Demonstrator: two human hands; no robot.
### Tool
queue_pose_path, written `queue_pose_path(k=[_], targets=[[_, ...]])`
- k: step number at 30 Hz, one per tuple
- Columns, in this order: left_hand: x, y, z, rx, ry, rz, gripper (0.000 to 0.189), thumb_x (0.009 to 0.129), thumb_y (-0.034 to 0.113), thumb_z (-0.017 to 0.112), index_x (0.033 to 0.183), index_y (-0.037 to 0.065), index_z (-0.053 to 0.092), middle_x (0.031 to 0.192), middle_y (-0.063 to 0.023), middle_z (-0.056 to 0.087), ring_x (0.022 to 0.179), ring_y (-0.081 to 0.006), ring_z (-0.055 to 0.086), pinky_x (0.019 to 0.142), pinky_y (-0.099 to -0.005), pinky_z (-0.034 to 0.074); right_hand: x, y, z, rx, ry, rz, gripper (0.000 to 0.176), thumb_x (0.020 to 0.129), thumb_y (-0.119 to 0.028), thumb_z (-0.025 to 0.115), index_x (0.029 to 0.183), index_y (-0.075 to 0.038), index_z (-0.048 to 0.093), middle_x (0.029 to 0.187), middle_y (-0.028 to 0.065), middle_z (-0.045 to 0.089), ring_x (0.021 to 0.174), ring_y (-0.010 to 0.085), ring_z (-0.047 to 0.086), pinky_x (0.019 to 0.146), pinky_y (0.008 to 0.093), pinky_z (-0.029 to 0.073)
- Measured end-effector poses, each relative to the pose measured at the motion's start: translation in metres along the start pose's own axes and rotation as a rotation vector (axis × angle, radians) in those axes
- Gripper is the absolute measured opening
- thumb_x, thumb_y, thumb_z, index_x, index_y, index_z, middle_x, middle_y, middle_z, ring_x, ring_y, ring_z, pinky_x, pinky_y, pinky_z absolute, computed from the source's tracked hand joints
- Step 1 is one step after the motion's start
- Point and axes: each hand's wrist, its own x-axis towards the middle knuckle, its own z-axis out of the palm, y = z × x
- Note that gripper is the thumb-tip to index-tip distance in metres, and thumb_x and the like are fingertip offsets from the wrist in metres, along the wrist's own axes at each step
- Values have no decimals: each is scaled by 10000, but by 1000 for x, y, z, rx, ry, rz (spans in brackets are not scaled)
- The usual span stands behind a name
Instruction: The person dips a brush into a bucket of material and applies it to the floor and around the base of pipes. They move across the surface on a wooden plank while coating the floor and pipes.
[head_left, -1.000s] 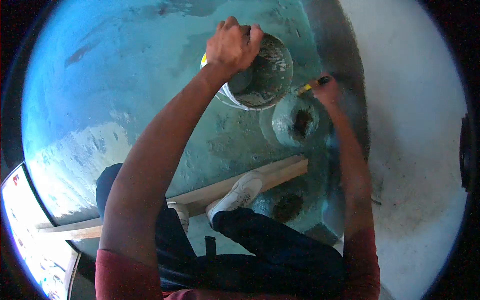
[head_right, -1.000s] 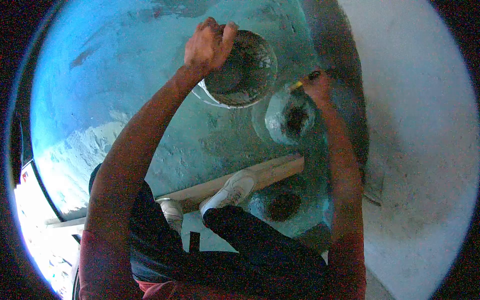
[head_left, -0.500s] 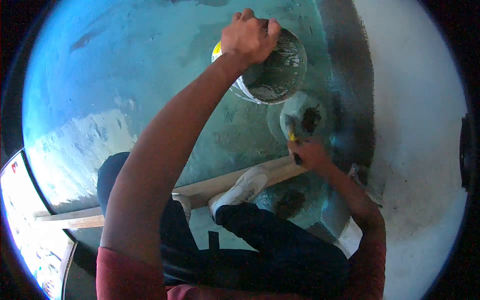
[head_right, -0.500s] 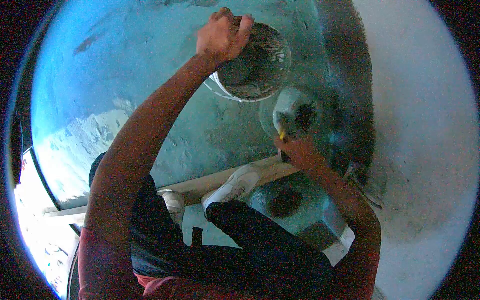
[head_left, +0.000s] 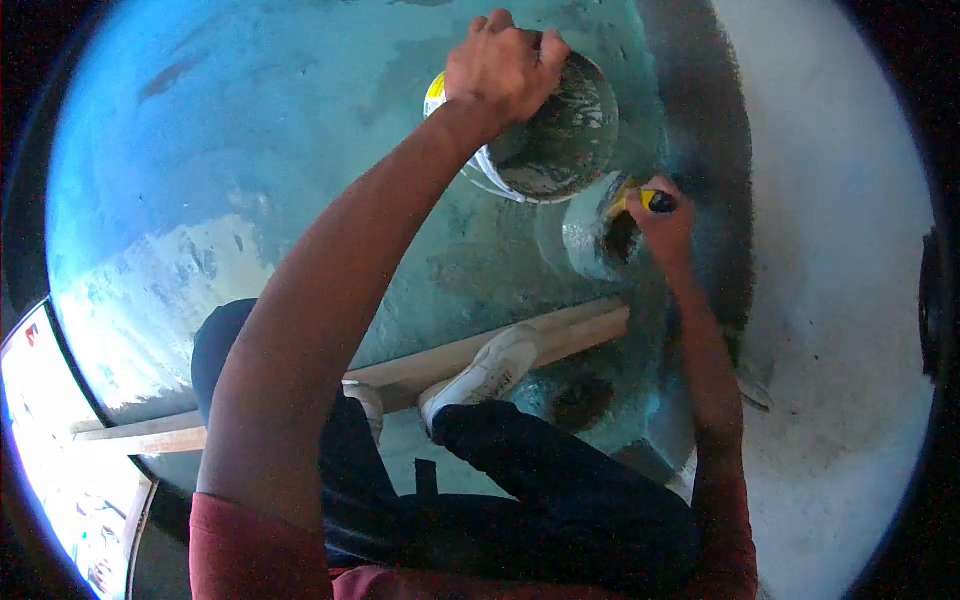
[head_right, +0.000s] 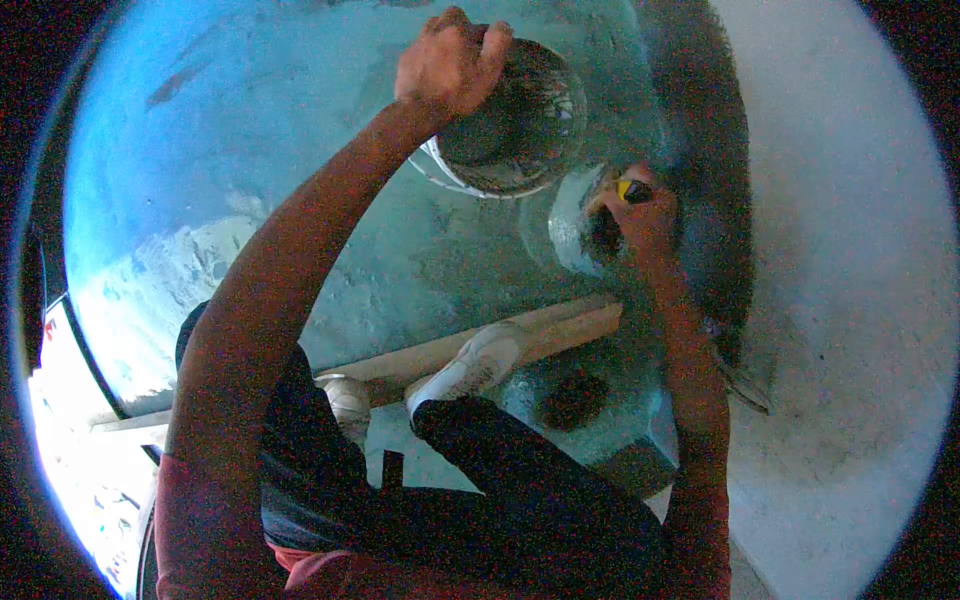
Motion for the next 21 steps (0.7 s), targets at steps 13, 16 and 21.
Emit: queue_pose_path(k=[13,16,21], targets=[[2,-7,5,-9,-42,-38,417,924,346,452,1012,-50,550,1038,-248,506,1015,-417,495,872,-496,410,-137,46,-23,-348,-460,-400,278,737,-94,695,993,-69,591,920,165,631,756,333,618,644,381,500],[4,-12,15,45,-29,97,408,924,335,454,959,-52,577,1025,-248,512,1006,-411,501,872,-495,411,-141,31,-22,-444,-458,-412,248,741,-106,708,960,-59,602,888,140,643,738,268,629,655,360,498],[2,-4,5,-7,-63,61,390,918,314,464,950,-57,581,1037,-247,503,1017,-405,492,883,-489,403,-63,19,-9,103,-190,-139,172,748,-97,725,852,-25,608,809,34,617,762,102,555,693,286,465]])
